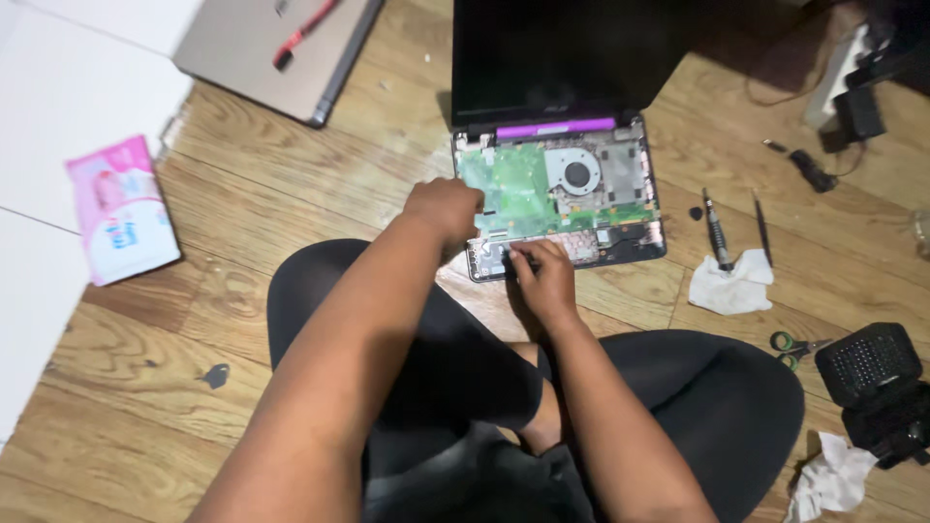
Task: The person sits on the floor and uses a screwdriver to remove screws from the internal components of a disassembled laptop. They also use tweezers to manipulate small parts and connectors on the motherboard.
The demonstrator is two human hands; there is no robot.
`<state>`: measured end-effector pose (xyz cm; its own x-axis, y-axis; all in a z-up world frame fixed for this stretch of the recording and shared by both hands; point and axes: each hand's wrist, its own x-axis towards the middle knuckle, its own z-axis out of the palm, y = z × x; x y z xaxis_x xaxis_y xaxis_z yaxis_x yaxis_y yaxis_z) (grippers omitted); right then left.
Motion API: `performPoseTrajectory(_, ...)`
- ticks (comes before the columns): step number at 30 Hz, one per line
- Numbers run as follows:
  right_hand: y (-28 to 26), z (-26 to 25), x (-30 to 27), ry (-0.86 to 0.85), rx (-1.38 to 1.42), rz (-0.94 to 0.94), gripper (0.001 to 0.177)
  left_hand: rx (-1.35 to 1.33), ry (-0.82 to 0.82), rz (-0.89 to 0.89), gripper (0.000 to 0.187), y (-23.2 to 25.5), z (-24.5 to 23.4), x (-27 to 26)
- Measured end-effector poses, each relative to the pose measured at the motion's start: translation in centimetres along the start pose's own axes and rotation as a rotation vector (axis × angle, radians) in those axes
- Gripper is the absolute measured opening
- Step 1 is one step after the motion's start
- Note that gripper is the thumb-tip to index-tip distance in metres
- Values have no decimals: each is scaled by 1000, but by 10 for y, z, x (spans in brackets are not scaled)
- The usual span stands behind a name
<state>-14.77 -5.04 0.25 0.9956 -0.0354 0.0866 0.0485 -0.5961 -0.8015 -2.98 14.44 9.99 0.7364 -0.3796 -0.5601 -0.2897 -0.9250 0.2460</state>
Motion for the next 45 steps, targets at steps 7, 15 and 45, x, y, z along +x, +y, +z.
performPoseTrajectory(7,9,-37,-37,33,142,-81,17,-206,297,-214,40,26,-24,-125)
performPoseTrajectory(15,-33,-126,-22,97,346,-63,16,-179,580,-163,38,45,-86,-212)
performPoseTrajectory(45,8,-12,31,-222,-237,-236,11,-563,773,-202,28,20,127,-23)
